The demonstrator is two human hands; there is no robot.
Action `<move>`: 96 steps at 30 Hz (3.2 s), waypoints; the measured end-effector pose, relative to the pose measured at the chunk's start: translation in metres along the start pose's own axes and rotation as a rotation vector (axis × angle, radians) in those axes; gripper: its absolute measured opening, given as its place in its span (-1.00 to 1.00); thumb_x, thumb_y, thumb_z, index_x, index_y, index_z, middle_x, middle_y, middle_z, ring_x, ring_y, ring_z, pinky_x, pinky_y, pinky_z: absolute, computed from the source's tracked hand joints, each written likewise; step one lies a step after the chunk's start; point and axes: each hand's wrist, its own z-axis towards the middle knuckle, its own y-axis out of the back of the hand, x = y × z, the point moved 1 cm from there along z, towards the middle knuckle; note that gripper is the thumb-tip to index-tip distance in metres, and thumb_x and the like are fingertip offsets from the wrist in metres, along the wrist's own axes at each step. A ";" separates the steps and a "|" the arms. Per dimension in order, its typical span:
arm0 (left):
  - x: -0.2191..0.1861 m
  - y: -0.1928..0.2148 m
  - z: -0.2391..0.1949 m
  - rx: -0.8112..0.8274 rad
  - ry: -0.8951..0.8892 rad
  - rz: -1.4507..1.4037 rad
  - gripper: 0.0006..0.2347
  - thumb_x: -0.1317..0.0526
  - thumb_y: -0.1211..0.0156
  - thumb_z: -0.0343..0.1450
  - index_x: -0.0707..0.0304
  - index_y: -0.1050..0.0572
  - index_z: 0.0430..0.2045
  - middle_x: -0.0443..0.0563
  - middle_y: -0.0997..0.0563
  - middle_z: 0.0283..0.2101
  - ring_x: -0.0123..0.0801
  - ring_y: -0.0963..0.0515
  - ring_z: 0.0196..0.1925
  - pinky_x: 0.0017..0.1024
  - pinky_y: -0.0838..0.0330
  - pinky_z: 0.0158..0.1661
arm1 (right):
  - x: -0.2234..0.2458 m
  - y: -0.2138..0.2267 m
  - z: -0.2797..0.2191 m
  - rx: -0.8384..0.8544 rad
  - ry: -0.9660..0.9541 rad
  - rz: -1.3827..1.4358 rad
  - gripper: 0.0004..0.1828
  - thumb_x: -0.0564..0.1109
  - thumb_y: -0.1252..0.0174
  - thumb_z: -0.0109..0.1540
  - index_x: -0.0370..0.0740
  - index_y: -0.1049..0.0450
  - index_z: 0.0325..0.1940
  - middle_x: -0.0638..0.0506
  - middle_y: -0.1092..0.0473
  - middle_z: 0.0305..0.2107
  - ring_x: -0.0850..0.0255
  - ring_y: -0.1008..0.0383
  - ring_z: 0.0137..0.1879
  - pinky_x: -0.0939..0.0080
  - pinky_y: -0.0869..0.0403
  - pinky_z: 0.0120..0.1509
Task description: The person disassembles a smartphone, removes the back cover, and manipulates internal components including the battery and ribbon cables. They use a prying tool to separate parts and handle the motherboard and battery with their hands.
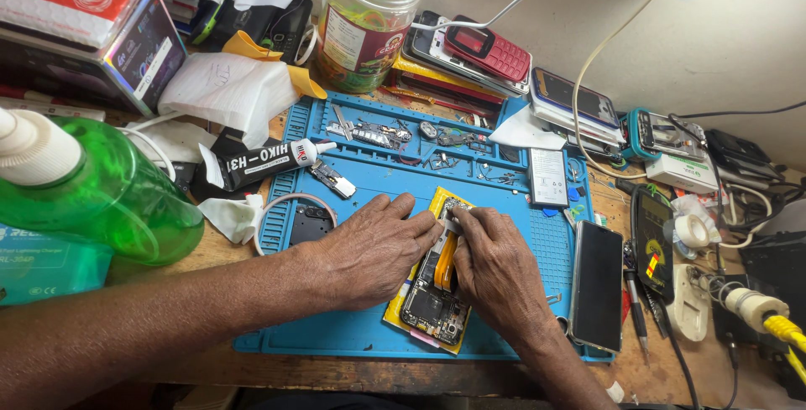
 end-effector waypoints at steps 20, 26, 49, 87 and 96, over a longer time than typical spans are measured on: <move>0.005 0.001 0.001 0.033 -0.005 -0.028 -0.47 0.29 -0.14 0.30 0.60 -0.31 0.19 0.17 -0.46 -0.10 -0.15 -0.36 -0.09 -0.18 -0.32 -0.17 | 0.005 -0.010 -0.001 -0.022 0.014 -0.151 -0.54 -0.25 -0.16 0.18 -0.38 -0.46 0.18 -0.18 -0.42 -0.10 0.02 -0.45 -0.06 0.01 -0.43 0.02; 0.004 0.006 0.011 0.098 -0.004 0.034 -0.43 0.23 -0.24 0.24 0.64 -0.32 0.13 0.18 -0.45 -0.10 -0.14 -0.36 -0.08 -0.20 -0.34 -0.16 | 0.002 -0.008 0.006 -0.044 0.072 -0.224 -0.65 -0.24 -0.15 0.21 -0.37 -0.51 0.08 -0.08 -0.45 -0.18 0.09 -0.43 -0.10 0.04 -0.38 -0.02; -0.057 -0.009 -0.002 -0.080 0.105 -0.068 -0.05 -0.32 -0.26 0.21 0.76 -0.21 0.18 0.66 -0.30 0.15 0.25 -0.35 0.09 0.02 -0.31 0.06 | -0.044 0.012 -0.023 -0.113 -0.139 0.238 -0.71 -0.21 -0.18 0.25 -0.30 -0.58 0.04 -0.19 -0.52 -0.12 -0.05 -0.59 -0.10 0.07 -0.54 -0.03; -0.036 -0.003 0.027 0.145 -0.163 0.069 -0.35 -0.03 -0.14 0.36 0.10 -0.22 0.40 0.17 -0.37 0.23 -0.02 -0.36 0.21 -0.04 -0.22 0.21 | -0.027 0.002 -0.124 -0.225 -0.239 0.543 -0.61 -0.22 -0.20 0.22 -0.28 -0.52 0.14 -0.11 -0.51 -0.11 0.02 -0.54 0.02 0.02 -0.51 0.08; -0.040 0.004 0.031 0.164 -0.203 0.101 -0.35 -0.03 -0.15 0.37 0.16 -0.22 0.39 0.20 -0.38 0.21 0.00 -0.37 0.17 -0.05 -0.25 0.19 | -0.027 0.003 -0.125 -0.211 -0.238 0.565 -0.60 -0.21 -0.20 0.22 -0.29 -0.51 0.16 -0.10 -0.51 -0.10 0.04 -0.54 0.03 0.03 -0.51 0.09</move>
